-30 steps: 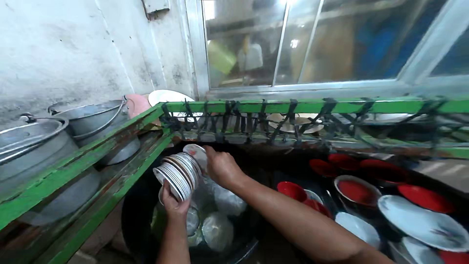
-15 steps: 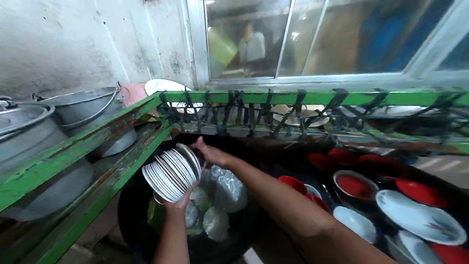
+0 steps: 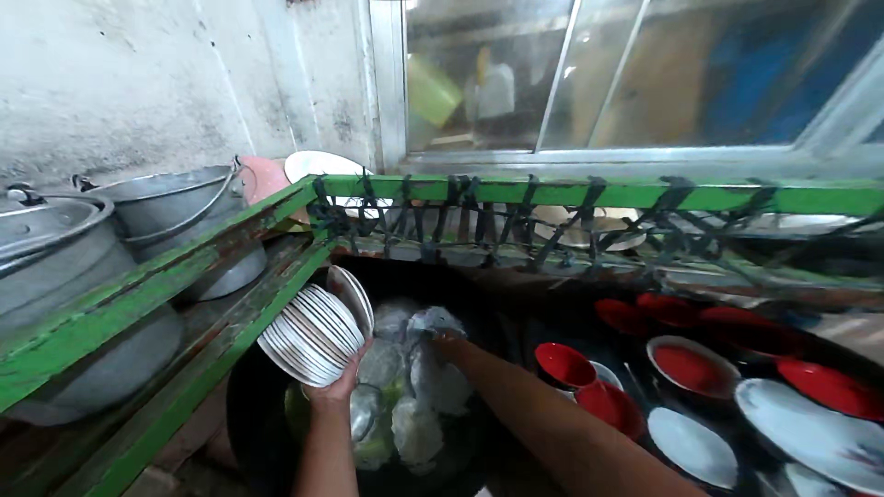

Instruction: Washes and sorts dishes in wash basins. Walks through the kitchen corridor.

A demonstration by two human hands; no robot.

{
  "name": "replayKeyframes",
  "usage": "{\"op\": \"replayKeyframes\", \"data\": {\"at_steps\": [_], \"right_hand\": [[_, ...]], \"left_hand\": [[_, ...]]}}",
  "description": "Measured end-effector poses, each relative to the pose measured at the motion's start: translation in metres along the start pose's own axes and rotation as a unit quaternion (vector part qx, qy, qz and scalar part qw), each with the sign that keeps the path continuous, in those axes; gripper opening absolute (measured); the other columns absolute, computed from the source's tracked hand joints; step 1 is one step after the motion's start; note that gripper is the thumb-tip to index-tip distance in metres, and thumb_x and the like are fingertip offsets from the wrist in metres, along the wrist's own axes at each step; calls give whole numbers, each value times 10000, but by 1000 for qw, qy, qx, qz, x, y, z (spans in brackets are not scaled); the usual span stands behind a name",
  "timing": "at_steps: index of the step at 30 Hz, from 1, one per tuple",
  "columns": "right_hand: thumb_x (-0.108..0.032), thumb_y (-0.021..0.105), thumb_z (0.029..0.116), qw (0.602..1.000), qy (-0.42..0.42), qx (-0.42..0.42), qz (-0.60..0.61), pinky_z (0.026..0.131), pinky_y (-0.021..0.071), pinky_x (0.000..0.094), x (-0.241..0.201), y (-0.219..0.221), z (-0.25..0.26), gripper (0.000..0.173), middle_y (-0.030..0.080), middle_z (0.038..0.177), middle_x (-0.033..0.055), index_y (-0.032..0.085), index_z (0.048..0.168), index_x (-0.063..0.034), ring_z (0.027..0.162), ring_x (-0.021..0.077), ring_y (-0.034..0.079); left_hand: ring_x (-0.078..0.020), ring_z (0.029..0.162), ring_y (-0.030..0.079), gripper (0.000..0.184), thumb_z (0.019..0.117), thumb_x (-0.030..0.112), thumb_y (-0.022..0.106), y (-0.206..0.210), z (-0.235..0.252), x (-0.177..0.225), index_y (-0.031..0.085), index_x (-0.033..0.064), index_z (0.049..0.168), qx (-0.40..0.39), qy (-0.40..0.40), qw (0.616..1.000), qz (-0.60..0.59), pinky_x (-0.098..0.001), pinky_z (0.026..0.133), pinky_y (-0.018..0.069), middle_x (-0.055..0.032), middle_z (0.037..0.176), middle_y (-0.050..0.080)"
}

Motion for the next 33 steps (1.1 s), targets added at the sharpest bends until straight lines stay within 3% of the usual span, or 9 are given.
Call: {"op": "replayKeyframes", "data": {"at_steps": [2, 6, 10, 14, 20, 22, 25, 28, 33], "right_hand": [[-144, 470, 1087, 999, -29, 4, -23, 1210, 279, 607, -3, -9, 3, 470, 426, 1567, 278, 438, 1519, 38, 1476, 447, 376], [-106, 679, 961, 989, -103, -3, -106, 1053, 435, 668, -8, -37, 4, 362, 631, 1319, 275, 656, 1307, -4, 1252, 463, 585], [-94, 734, 921, 980, -146, 37, -127, 1011, 477, 646, -19, -65, -23, 284, 671, 1205, 258, 705, 1189, -4, 1167, 451, 624], [-60, 709, 924, 964, -218, 72, -136, 944, 529, 599, -29, -86, -60, 272, 723, 1069, 197, 728, 1195, -70, 1034, 393, 685], [-35, 618, 999, 969, -242, 47, -32, 909, 562, 557, -19, -94, -84, 447, 692, 1159, 208, 515, 1432, -76, 1008, 361, 704], [-48, 642, 991, 973, -225, 55, -21, 905, 563, 544, -15, -93, -85, 404, 682, 1156, 211, 533, 1380, -54, 1015, 355, 699], [-54, 723, 938, 971, -222, 90, 8, 1009, 522, 493, -15, -94, -90, 294, 628, 1230, 211, 686, 1226, -9, 1138, 341, 630], [-61, 787, 882, 959, -239, 151, 31, 990, 532, 482, -13, -94, -91, 220, 707, 1098, 187, 740, 1088, 1, 1069, 320, 673], [-96, 731, 938, 970, -173, 168, 29, 951, 553, 543, -7, -88, -83, 258, 707, 1105, 201, 698, 1181, -16, 1039, 353, 693]], "left_hand": [[-489, 1136, 601, 749, 931, 722, 362, -2, 1, 1, 501, 111, 1341, 9, 3, 1000, 9, -759, 867, 479, -232, 1260, 611], [-477, 1217, 563, 840, 905, 800, 282, -4, 3, 1, 457, 159, 1419, 22, 10, 999, 38, -800, 889, 432, -210, 1352, 570], [-464, 1190, 577, 839, 906, 802, 247, -4, 3, 1, 461, 160, 1403, 24, 9, 999, 44, -781, 870, 452, -206, 1324, 579], [-470, 1195, 575, 791, 917, 767, 304, -5, 2, 2, 478, 158, 1389, 23, 12, 999, 21, -784, 880, 446, -206, 1324, 583], [-467, 1181, 580, 781, 941, 755, 253, -2, -1, 1, 470, 153, 1389, 24, 14, 999, 23, -779, 865, 453, -212, 1311, 583], [-471, 1185, 578, 787, 941, 758, 261, -2, -2, 0, 460, 150, 1399, 24, 15, 999, 29, -775, 867, 458, -215, 1320, 578], [-469, 1160, 595, 794, 933, 768, 276, -4, -1, 1, 476, 143, 1379, 10, 11, 999, 42, -766, 851, 476, -212, 1300, 595], [-475, 1149, 595, 798, 919, 767, 291, -5, -1, 2, 481, 136, 1369, 6, 10, 999, 43, -772, 843, 471, -217, 1286, 599], [-478, 1159, 593, 828, 897, 793, 300, -5, 0, 2, 480, 142, 1376, 7, 11, 999, 33, -782, 847, 463, -217, 1293, 598]]}}
Point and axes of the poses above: each hand's wrist, its own z-axis towards the middle knuckle, its own y-axis out of the palm, x = y × z, the point moved 4 cm from there along z, towards the middle knuckle
